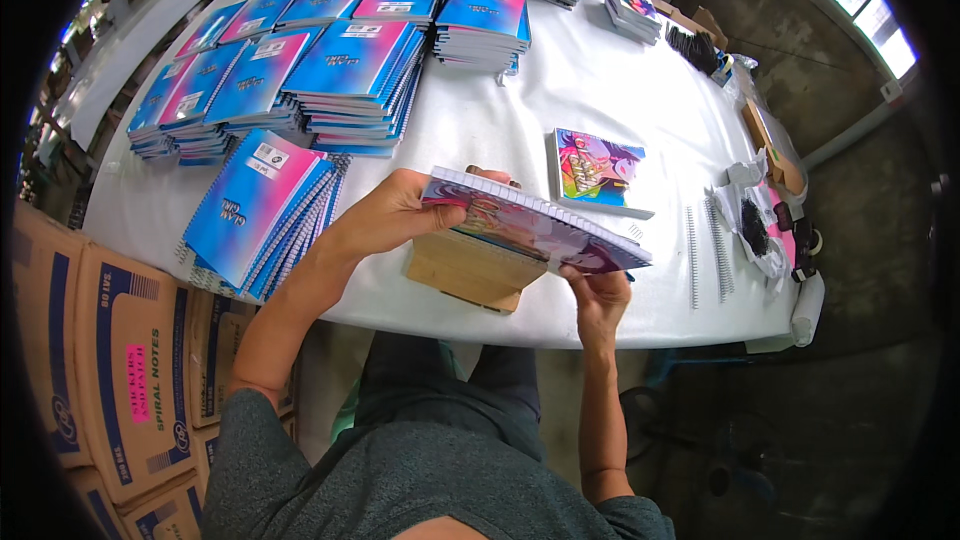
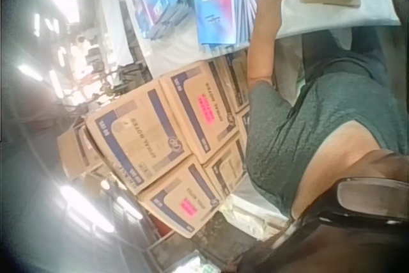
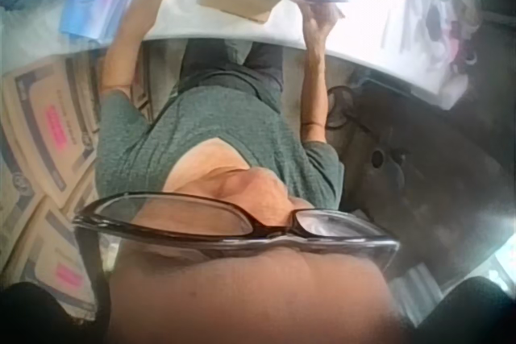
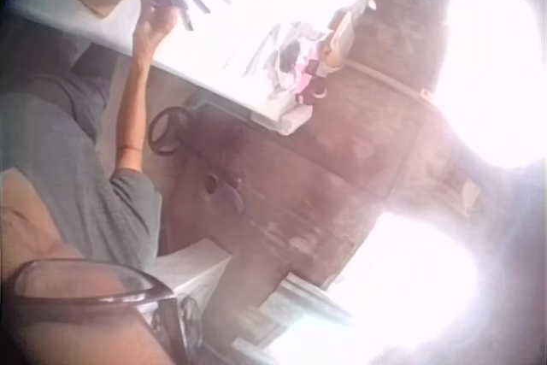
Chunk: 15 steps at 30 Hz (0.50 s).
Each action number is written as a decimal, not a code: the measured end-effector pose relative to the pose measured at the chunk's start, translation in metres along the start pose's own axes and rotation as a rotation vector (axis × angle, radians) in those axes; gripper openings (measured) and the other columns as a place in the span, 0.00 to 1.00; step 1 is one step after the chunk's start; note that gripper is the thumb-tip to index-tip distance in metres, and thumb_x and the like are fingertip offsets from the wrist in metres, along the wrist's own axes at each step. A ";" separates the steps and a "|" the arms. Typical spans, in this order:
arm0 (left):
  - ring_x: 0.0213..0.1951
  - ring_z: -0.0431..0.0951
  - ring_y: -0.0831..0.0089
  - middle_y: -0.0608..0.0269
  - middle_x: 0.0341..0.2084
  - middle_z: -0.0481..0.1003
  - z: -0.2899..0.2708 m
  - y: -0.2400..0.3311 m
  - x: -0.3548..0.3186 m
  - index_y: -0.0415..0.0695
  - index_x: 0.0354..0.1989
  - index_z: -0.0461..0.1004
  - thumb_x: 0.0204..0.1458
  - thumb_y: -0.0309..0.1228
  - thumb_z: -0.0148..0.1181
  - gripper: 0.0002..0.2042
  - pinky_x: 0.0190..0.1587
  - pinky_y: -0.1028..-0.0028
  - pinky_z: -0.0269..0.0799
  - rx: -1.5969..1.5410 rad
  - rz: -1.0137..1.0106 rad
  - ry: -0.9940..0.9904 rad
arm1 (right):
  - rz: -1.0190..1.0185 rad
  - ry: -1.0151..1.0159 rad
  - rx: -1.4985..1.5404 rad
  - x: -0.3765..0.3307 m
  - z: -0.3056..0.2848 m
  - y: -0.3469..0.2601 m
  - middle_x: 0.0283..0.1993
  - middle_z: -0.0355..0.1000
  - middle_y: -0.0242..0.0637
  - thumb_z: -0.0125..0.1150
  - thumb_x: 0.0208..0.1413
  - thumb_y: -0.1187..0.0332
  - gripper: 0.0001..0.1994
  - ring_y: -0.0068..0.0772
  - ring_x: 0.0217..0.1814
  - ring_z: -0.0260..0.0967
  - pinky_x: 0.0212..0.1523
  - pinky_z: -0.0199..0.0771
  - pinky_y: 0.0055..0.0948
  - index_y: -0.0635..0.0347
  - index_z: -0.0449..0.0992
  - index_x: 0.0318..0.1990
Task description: The person manually inserts a metal spiral binding into the punched holes of a notebook cover and pages, using a pair of pliers to secure the ends. They repeat this process for multiple notebooks, picking them up from a stack and placing them into a new stack after binding them.
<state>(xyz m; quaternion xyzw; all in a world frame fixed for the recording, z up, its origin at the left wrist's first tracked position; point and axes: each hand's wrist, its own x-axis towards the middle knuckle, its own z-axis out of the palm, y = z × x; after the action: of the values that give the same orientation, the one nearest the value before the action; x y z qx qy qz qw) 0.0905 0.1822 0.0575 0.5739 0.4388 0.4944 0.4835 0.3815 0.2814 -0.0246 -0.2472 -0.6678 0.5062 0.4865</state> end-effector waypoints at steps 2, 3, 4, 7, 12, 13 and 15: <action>0.64 0.65 0.67 0.57 0.64 0.66 -0.004 -0.015 0.001 0.38 0.63 0.65 0.56 0.26 0.62 0.25 0.66 0.67 0.58 0.164 0.028 0.060 | -0.005 -0.068 -0.067 -0.006 -0.005 0.021 0.44 0.78 0.35 0.66 0.49 0.86 0.15 0.24 0.46 0.73 0.48 0.74 0.28 0.67 0.76 0.45; 0.66 0.62 0.64 0.57 0.66 0.63 -0.002 -0.024 -0.002 0.39 0.66 0.62 0.56 0.27 0.62 0.28 0.68 0.66 0.55 0.268 0.086 0.160 | 0.006 -0.124 -0.263 -0.007 -0.004 0.017 0.45 0.78 0.37 0.66 0.48 0.86 0.15 0.28 0.47 0.74 0.50 0.73 0.29 0.67 0.76 0.44; 0.68 0.59 0.62 0.57 0.68 0.60 0.001 -0.034 -0.007 0.40 0.68 0.59 0.56 0.28 0.63 0.31 0.69 0.65 0.52 0.371 0.146 0.259 | 0.018 -0.177 -0.461 -0.008 -0.005 0.012 0.46 0.78 0.40 0.66 0.47 0.86 0.15 0.31 0.49 0.74 0.52 0.72 0.30 0.68 0.76 0.44; 0.72 0.47 0.52 0.44 0.72 0.46 0.014 -0.074 -0.016 0.39 0.73 0.38 0.49 0.49 0.69 0.53 0.71 0.60 0.44 -0.096 0.139 0.401 | 0.111 -0.167 -0.282 -0.024 0.005 0.018 0.64 0.64 0.48 0.64 0.48 0.86 0.29 0.44 0.68 0.60 0.61 0.66 0.31 0.61 0.68 0.60; 0.73 0.42 0.55 0.40 0.71 0.43 0.028 -0.084 -0.029 0.38 0.73 0.32 0.42 0.64 0.66 0.63 0.71 0.60 0.39 -0.090 0.014 0.452 | 0.114 -0.488 -0.380 -0.001 -0.037 0.037 0.69 0.61 0.44 0.62 0.51 0.85 0.33 0.45 0.72 0.56 0.64 0.64 0.32 0.56 0.64 0.66; 0.74 0.38 0.56 0.43 0.72 0.41 0.016 -0.091 -0.034 0.39 0.73 0.31 0.41 0.66 0.65 0.64 0.72 0.59 0.36 0.004 0.069 0.493 | 0.031 -0.406 -0.456 0.026 -0.063 0.039 0.65 0.65 0.44 0.60 0.51 0.85 0.29 0.43 0.68 0.61 0.62 0.66 0.32 0.58 0.67 0.62; 0.74 0.37 0.56 0.44 0.73 0.40 0.008 -0.072 -0.031 0.39 0.74 0.33 0.41 0.66 0.64 0.63 0.72 0.58 0.35 0.068 0.150 0.611 | -0.105 -0.046 -0.714 0.089 -0.128 0.054 0.53 0.75 0.43 0.59 0.51 0.85 0.19 0.40 0.55 0.73 0.53 0.72 0.34 0.64 0.75 0.52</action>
<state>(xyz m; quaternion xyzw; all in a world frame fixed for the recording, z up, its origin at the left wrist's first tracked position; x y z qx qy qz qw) 0.0931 0.1619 -0.0187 0.4455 0.5365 0.6630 0.2720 0.4524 0.4301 -0.0365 -0.3555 -0.8251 0.2208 0.3797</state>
